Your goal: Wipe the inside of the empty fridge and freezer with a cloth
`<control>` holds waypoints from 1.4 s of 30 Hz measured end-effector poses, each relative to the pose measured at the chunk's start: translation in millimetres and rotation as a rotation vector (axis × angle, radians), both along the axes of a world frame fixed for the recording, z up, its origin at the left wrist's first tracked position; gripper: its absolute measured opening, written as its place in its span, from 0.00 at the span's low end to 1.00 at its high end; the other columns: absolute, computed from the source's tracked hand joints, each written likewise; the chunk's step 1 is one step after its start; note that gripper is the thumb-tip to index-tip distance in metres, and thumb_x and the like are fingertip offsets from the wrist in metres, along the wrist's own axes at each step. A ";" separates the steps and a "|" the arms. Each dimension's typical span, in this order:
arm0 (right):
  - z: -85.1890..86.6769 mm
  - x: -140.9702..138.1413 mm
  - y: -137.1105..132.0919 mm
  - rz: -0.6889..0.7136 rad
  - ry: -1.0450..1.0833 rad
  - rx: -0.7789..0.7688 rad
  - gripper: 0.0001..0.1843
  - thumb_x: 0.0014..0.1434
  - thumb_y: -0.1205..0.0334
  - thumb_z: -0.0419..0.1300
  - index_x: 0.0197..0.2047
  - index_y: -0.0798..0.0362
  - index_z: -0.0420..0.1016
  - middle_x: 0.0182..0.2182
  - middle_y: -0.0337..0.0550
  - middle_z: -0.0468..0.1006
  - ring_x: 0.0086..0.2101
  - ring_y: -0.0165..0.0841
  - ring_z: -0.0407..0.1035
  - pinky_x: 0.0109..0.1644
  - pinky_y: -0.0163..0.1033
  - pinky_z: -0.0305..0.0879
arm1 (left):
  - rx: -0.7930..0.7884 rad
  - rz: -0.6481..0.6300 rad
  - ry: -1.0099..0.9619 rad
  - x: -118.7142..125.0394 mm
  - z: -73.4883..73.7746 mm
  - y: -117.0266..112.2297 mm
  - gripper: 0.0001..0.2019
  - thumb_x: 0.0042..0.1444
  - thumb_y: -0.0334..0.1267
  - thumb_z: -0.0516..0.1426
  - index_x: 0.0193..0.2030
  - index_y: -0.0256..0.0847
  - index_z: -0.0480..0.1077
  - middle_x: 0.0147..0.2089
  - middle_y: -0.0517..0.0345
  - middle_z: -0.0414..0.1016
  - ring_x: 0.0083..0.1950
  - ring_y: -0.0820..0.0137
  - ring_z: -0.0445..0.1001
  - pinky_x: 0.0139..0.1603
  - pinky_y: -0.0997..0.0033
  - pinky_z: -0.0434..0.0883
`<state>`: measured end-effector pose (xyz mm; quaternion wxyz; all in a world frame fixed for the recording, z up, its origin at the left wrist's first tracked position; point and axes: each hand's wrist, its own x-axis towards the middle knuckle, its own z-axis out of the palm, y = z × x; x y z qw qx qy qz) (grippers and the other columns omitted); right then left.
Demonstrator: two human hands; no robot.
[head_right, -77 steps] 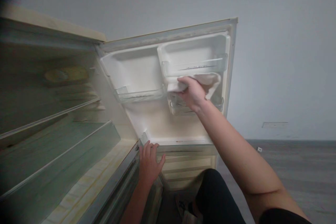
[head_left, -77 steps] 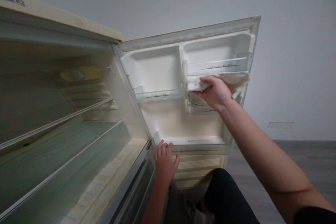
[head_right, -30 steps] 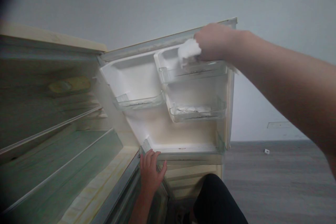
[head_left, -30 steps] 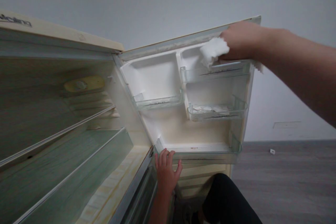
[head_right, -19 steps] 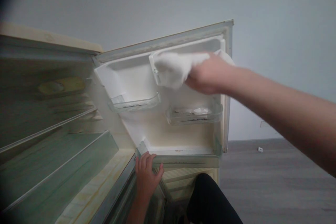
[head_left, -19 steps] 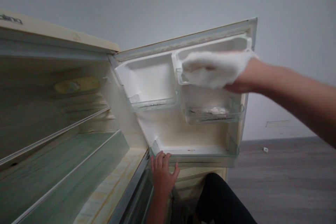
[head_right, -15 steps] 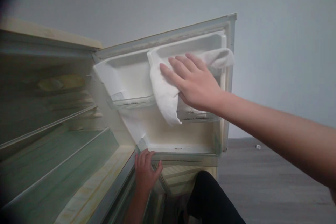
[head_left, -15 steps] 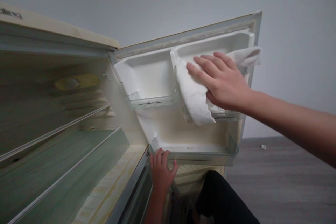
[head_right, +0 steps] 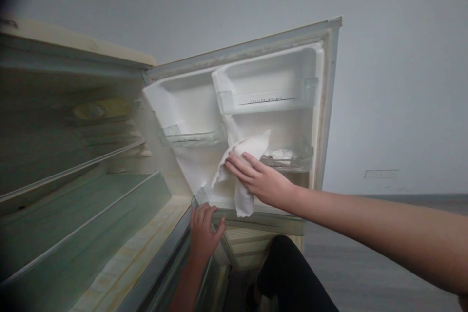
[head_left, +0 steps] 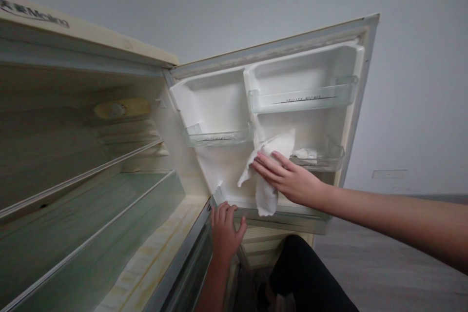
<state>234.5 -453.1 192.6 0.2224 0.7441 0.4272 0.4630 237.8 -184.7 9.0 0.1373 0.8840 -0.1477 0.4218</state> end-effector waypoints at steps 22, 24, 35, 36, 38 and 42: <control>-8.0 11.6 25.6 -0.090 0.027 0.336 0.20 0.70 0.68 0.50 0.64 0.54 0.65 0.54 0.55 0.75 0.43 0.40 0.68 0.44 0.46 0.58 | 0.006 -0.006 0.025 -2.6 2.4 -0.4 0.12 0.61 0.41 0.58 0.50 0.43 0.71 0.51 0.48 0.76 0.60 0.55 0.72 0.69 0.40 0.59; -10.0 10.5 29.5 -0.095 0.004 0.371 0.20 0.70 0.68 0.51 0.63 0.54 0.66 0.52 0.54 0.76 0.41 0.39 0.68 0.45 0.46 0.57 | 0.004 -0.003 0.019 -2.9 2.0 -1.0 0.12 0.61 0.41 0.58 0.50 0.43 0.71 0.50 0.48 0.76 0.59 0.55 0.72 0.70 0.41 0.59; -36.2 -2.6 -29.4 -0.143 -0.089 0.571 0.33 0.69 0.67 0.52 0.74 0.43 0.55 0.60 0.46 0.74 0.61 0.41 0.65 0.67 0.51 0.53 | 0.059 -0.041 -0.005 -2.9 -1.2 -1.0 0.13 0.62 0.40 0.58 0.52 0.43 0.70 0.48 0.49 0.76 0.56 0.56 0.74 0.70 0.43 0.58; -39.9 -1.6 -42.4 -0.141 -0.107 0.568 0.32 0.69 0.67 0.53 0.74 0.42 0.56 0.62 0.45 0.73 0.62 0.40 0.64 0.68 0.51 0.52 | 0.060 -0.050 -0.011 -2.3 -2.0 -0.9 0.13 0.62 0.40 0.57 0.53 0.43 0.70 0.48 0.49 0.76 0.55 0.56 0.74 0.70 0.44 0.58; -48.8 1.4 -69.6 -0.121 -0.125 0.595 0.31 0.68 0.67 0.53 0.72 0.42 0.59 0.65 0.44 0.70 0.65 0.41 0.62 0.70 0.54 0.52 | 0.059 -0.065 -0.021 -1.5 -3.8 -1.3 0.13 0.62 0.39 0.57 0.53 0.42 0.71 0.48 0.49 0.76 0.55 0.56 0.74 0.69 0.43 0.59; -75.2 0.6 -98.6 -0.016 -0.132 0.946 0.27 0.66 0.61 0.55 0.67 0.50 0.67 0.64 0.52 0.70 0.66 0.45 0.61 0.69 0.58 0.58 | 0.045 -0.065 -0.016 -2.4 -6.8 -4.5 0.15 0.61 0.38 0.58 0.54 0.41 0.71 0.49 0.48 0.75 0.56 0.55 0.73 0.69 0.42 0.58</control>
